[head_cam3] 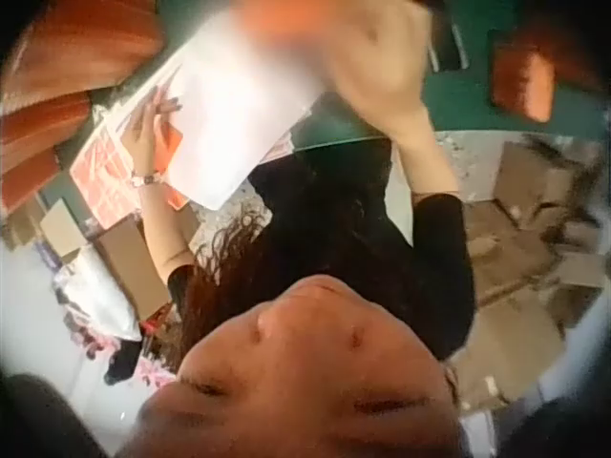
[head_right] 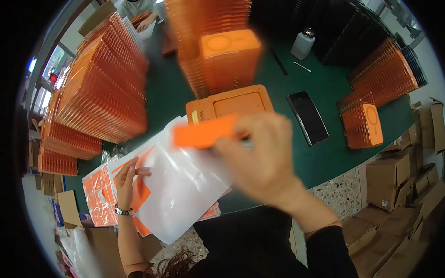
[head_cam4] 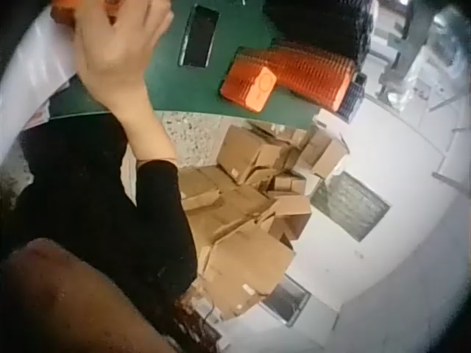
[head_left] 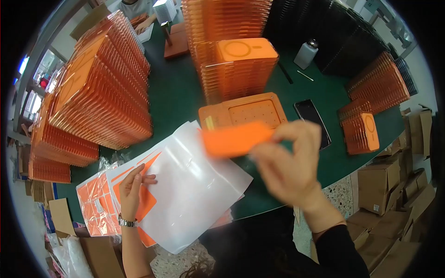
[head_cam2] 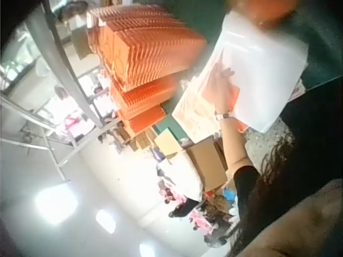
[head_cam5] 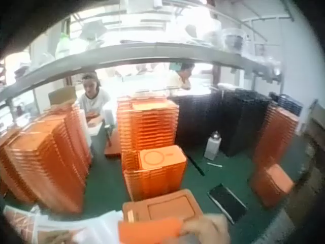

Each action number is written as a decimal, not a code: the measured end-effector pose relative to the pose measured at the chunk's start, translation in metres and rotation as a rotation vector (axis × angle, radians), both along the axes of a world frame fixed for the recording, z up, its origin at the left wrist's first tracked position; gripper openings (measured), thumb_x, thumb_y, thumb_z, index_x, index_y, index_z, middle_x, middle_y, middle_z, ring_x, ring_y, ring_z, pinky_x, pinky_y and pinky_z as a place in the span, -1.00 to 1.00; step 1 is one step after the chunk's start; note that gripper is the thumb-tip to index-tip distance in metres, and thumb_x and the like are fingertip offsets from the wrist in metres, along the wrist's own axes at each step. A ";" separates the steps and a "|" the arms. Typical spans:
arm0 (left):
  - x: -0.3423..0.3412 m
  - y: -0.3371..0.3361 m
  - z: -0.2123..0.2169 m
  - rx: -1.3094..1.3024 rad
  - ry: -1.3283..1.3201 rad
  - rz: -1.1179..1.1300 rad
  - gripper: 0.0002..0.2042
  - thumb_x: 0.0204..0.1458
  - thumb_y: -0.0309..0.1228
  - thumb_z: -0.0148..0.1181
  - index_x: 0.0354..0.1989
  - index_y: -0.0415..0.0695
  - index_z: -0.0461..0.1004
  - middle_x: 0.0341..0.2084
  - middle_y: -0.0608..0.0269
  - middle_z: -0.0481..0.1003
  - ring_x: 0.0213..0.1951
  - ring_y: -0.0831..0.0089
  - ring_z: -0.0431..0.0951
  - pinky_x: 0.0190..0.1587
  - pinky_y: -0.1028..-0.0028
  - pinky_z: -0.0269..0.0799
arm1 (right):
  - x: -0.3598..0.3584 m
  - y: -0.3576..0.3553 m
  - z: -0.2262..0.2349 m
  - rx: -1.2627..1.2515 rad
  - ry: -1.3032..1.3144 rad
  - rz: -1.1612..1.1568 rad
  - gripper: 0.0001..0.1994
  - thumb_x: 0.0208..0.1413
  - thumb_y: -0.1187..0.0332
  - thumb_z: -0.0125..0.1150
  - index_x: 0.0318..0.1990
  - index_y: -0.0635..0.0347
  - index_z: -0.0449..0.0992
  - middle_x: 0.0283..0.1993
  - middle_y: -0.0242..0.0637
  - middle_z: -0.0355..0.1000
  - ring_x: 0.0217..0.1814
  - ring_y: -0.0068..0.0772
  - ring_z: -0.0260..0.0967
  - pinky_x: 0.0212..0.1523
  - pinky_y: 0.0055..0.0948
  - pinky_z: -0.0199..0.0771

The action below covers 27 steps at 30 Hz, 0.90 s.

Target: Applying circular magnetic/adhesive components to plastic phone cases using a jig.

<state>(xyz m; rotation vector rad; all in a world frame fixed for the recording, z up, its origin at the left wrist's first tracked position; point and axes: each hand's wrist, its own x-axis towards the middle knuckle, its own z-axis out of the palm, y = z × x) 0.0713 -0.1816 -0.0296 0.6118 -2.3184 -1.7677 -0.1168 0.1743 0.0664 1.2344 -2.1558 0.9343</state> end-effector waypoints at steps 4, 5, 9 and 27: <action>-0.064 0.033 0.050 -0.223 0.076 -0.020 -0.66 0.37 -0.43 -0.01 0.22 -0.33 0.45 -0.20 0.05 0.65 -0.03 0.36 0.64 0.12 0.38 0.45 | -0.039 0.017 -0.022 0.136 0.103 -0.118 -0.84 -0.12 0.48 0.37 -0.33 0.14 0.58 -0.15 -0.27 0.37 -0.05 -0.16 0.32 -0.08 -0.22 0.23; -0.094 0.043 0.049 -0.248 0.185 -0.072 -0.67 0.36 -0.44 0.00 0.22 -0.33 0.45 -0.13 0.05 0.64 -0.02 0.37 0.63 0.15 0.37 0.43 | -0.044 0.023 -0.030 0.155 0.107 -0.142 -0.84 -0.12 0.48 0.37 -0.33 0.14 0.58 -0.15 -0.27 0.37 -0.05 -0.16 0.32 -0.08 -0.22 0.23; -0.176 0.067 0.074 -0.337 0.331 -0.151 -0.66 0.33 -0.49 0.06 0.24 -0.29 0.43 0.05 0.06 0.56 0.09 0.35 0.55 0.22 0.35 0.39 | -0.050 0.024 -0.044 0.236 0.013 -0.171 -0.82 -0.05 0.44 0.40 -0.25 0.13 0.59 -0.11 -0.22 0.36 -0.01 -0.13 0.30 -0.05 -0.19 0.26; -0.264 0.088 0.086 -0.753 0.418 -0.217 -0.80 0.12 -0.33 0.35 -0.14 -0.14 0.66 0.22 -0.06 0.44 0.30 0.09 0.40 0.23 0.21 0.37 | -0.064 0.022 -0.061 0.278 -0.208 -0.113 -0.88 0.01 0.46 0.38 -0.27 0.13 0.59 -0.15 -0.29 0.33 -0.05 -0.18 0.26 -0.07 -0.25 0.23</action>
